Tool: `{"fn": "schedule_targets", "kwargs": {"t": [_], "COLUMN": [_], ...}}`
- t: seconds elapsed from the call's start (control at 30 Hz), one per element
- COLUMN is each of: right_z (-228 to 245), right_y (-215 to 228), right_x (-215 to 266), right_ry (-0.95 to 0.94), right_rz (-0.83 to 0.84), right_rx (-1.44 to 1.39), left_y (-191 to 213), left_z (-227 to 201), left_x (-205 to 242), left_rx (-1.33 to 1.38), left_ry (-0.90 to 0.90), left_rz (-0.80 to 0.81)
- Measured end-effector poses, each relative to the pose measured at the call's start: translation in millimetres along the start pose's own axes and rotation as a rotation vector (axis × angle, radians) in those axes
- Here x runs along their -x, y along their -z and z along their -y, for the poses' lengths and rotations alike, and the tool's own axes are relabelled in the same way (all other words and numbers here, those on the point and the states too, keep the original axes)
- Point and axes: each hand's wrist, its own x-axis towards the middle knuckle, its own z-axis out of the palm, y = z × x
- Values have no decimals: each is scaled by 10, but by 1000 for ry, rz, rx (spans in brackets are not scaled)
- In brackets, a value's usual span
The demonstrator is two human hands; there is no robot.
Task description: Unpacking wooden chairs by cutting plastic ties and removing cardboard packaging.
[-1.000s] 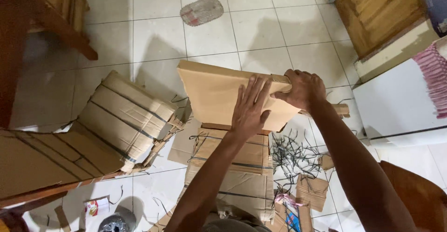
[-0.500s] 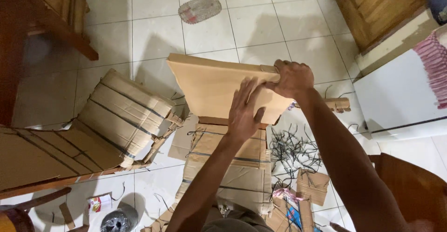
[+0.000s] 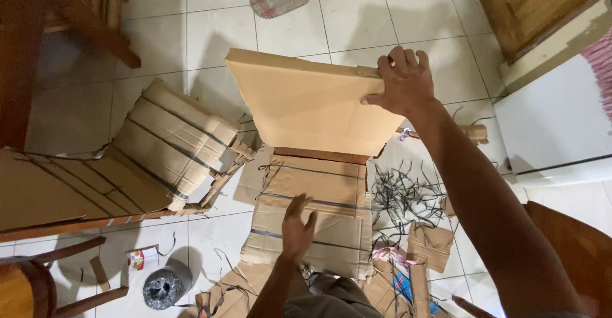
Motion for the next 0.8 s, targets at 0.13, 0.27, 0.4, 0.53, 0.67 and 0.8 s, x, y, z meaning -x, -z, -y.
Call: {"fn": "schedule_targets", "kwargs": {"t": [0.13, 0.27, 0.4, 0.53, 0.67, 0.8], "right_z": [-36, 99, 116, 82, 15, 71], "right_y": [-119, 169, 304, 308, 281, 552], "right_x": [79, 167, 270, 329, 408, 570], "right_ry": [11, -30, -62, -119, -363, -439], "right_rz": [-10, 74, -36, -180, -50, 0], "right_rx": [210, 182, -38, -98, -293, -413], "left_y": [34, 102, 162, 208, 269, 294], "left_z": [623, 910, 952, 995, 1006, 1084], "left_x": [428, 746, 873, 965, 1111, 1275], "left_rx": [-73, -151, -101, -106, -65, -19], "left_ry": [55, 16, 139, 244, 298, 378], "left_rz": [0, -49, -13, 13, -17, -25]}}
